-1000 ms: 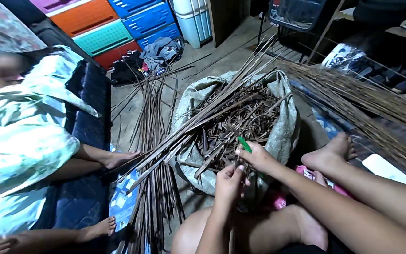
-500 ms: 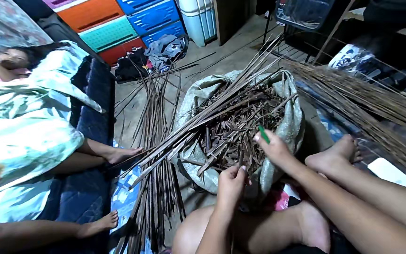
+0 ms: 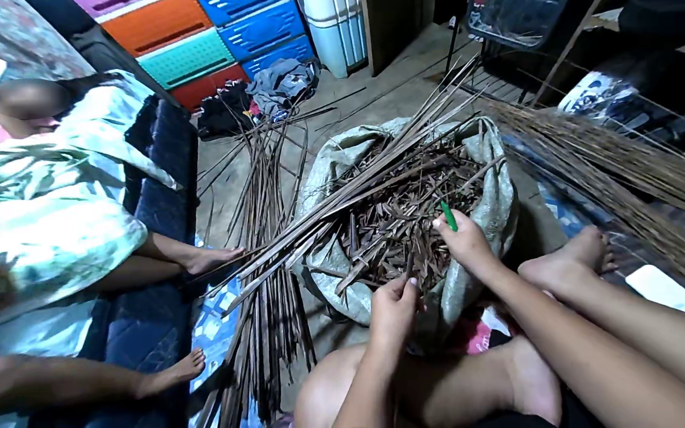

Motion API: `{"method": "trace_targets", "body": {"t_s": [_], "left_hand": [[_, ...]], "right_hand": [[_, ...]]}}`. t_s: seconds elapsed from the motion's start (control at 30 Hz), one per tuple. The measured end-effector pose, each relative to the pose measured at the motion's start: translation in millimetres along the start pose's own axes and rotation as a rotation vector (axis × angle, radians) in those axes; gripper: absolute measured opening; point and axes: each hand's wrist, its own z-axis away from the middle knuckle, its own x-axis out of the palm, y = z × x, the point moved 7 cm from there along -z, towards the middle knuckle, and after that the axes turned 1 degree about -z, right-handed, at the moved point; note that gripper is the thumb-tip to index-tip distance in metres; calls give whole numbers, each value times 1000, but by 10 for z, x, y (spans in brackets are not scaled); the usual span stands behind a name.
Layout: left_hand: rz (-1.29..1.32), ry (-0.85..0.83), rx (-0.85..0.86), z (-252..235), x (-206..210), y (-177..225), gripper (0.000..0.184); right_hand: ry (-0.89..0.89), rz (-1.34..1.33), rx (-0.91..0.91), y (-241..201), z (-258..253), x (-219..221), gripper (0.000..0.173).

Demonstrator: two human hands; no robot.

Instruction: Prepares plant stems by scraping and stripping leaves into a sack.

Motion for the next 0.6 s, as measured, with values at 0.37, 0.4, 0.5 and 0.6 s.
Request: {"method": "trace_targets", "body": {"t_s": [0.37, 0.4, 0.5, 0.6], "left_hand": [[-551, 134, -42, 13, -110, 59, 30], [-571, 141, -46, 19, -109, 68, 30], [-612, 151, -48, 14, -99, 78, 31], [-648, 135, -54, -16, -88, 63, 33]], "right_hand": [[-553, 645, -15, -123, 1000, 523, 33], [-562, 635, 1, -125, 1000, 524, 33], [-546, 673, 9, -121, 944, 536, 34], [-473, 753, -34, -81, 821, 582, 33]]}}
